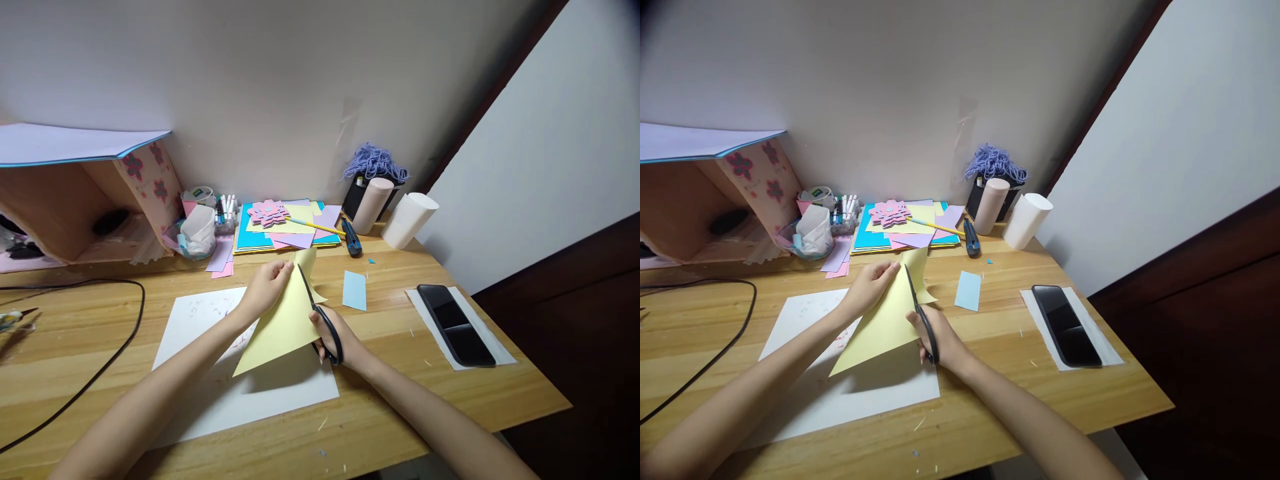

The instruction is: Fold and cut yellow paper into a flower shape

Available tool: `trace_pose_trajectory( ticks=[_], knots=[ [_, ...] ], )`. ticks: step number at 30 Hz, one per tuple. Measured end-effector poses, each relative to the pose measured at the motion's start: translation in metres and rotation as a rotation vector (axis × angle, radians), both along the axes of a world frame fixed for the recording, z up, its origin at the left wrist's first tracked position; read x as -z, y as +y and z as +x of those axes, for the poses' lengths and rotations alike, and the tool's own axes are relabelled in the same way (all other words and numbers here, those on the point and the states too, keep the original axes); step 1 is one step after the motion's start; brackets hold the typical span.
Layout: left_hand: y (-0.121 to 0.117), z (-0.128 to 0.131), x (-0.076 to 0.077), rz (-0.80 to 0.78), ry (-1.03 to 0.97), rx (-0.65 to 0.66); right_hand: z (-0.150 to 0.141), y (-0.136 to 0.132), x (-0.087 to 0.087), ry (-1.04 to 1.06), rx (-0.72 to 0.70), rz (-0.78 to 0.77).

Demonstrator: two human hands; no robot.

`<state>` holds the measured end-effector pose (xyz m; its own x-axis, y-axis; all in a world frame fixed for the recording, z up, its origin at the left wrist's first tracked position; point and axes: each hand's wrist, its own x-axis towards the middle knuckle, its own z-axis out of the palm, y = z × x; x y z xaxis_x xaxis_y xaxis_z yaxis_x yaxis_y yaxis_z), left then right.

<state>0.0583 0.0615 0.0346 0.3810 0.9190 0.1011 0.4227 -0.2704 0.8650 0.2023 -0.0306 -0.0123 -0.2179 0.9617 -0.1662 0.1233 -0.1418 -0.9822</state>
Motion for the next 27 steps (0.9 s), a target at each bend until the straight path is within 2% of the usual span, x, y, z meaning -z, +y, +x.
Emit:
trace_pose_trajectory(
  ticks=[6, 15, 21, 27],
  knots=[
    [-0.0049, 0.0019, -0.0019, -0.158, -0.04, 0.059, 0.0013, -0.0013, -0.0045, -0.003, -0.024, 0.074],
    [-0.0038, 0.0011, 0.0008, -0.171, -0.068, 0.061, 0.0012, 0.0001, 0.004, -0.016, 0.021, 0.015],
    [-0.0052, 0.0016, -0.0002, -0.221, -0.084, 0.107, 0.0038, 0.0008, -0.0025, -0.045, -0.019, 0.069],
    [-0.0066, 0.004, 0.0016, -0.199, -0.078, 0.108, 0.0019, 0.0024, -0.0052, -0.068, 0.025, 0.073]
  ],
)
